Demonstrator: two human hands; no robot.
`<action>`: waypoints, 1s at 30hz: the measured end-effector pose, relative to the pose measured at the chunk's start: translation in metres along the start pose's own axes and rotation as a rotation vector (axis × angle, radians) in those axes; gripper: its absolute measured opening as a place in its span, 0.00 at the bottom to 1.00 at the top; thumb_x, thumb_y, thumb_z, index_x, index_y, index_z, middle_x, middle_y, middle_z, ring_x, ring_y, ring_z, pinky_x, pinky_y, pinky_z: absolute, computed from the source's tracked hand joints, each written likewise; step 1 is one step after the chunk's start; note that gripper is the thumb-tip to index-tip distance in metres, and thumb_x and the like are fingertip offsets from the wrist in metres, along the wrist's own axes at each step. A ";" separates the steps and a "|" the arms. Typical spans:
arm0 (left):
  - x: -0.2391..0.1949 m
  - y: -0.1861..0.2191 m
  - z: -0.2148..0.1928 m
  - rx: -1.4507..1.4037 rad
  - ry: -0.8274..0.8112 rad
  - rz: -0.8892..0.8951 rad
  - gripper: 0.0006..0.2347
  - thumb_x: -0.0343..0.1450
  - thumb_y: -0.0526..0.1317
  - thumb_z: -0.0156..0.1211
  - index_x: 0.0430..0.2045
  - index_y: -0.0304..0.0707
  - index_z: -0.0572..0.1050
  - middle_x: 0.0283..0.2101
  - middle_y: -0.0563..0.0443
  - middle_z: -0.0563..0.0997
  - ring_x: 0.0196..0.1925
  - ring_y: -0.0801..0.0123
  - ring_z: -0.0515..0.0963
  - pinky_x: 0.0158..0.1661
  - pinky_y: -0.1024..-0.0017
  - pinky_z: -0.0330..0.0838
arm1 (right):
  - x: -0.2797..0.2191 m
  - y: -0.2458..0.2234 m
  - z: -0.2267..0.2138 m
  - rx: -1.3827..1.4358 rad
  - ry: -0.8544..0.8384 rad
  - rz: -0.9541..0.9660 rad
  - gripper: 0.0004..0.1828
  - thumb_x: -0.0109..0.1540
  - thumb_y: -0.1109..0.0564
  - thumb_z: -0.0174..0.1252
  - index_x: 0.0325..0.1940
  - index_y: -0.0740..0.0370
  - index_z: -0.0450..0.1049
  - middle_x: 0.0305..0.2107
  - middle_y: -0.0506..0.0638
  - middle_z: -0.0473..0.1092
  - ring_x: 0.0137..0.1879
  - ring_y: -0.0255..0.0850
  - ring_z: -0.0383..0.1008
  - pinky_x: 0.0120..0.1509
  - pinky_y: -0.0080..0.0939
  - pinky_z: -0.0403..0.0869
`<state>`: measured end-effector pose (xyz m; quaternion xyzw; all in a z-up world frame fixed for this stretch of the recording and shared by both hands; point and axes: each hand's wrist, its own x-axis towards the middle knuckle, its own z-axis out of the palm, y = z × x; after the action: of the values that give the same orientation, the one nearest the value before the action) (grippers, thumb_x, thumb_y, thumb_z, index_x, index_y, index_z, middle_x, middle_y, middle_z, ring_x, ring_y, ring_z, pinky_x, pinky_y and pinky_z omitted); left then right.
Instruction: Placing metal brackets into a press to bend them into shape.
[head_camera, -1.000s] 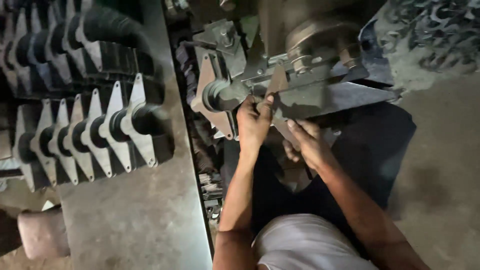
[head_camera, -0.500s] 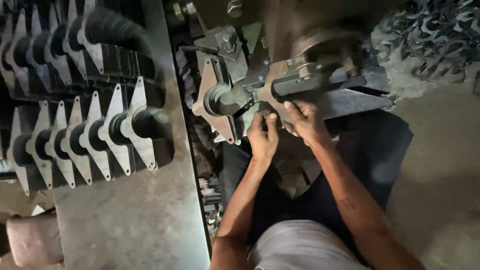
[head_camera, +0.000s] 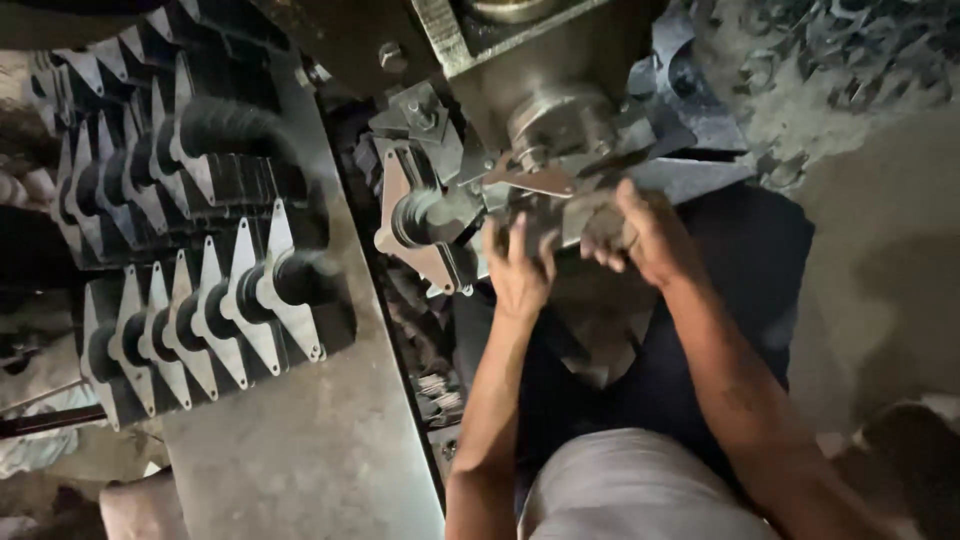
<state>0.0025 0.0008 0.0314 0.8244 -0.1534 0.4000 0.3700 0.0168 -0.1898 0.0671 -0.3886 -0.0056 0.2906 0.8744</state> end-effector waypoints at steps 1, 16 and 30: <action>0.022 0.006 -0.002 0.036 -0.060 0.004 0.20 0.69 0.35 0.66 0.55 0.33 0.68 0.56 0.25 0.67 0.49 0.44 0.79 0.46 0.56 0.79 | 0.007 0.006 -0.012 -0.207 0.158 -0.125 0.31 0.70 0.36 0.42 0.53 0.65 0.77 0.25 0.55 0.77 0.23 0.34 0.73 0.21 0.30 0.66; 0.011 -0.030 0.025 -0.667 -0.165 -0.736 0.10 0.76 0.28 0.56 0.51 0.28 0.75 0.36 0.46 0.80 0.33 0.68 0.75 0.35 0.72 0.68 | 0.016 0.018 -0.019 -0.050 -0.133 -0.387 0.15 0.71 0.49 0.53 0.54 0.62 0.73 0.46 0.55 0.79 0.44 0.44 0.81 0.30 0.41 0.77; 0.006 0.006 0.012 -0.354 -0.362 -0.462 0.04 0.74 0.30 0.57 0.38 0.30 0.79 0.34 0.43 0.82 0.34 0.64 0.82 0.38 0.70 0.75 | 0.038 0.011 -0.016 -1.135 0.188 -0.743 0.04 0.64 0.66 0.57 0.43 0.66 0.76 0.35 0.54 0.79 0.41 0.46 0.83 0.42 0.42 0.79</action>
<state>0.0094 -0.0117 0.0343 0.8179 -0.0927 0.1198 0.5550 0.0467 -0.1746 0.0401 -0.7824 -0.2142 -0.1117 0.5740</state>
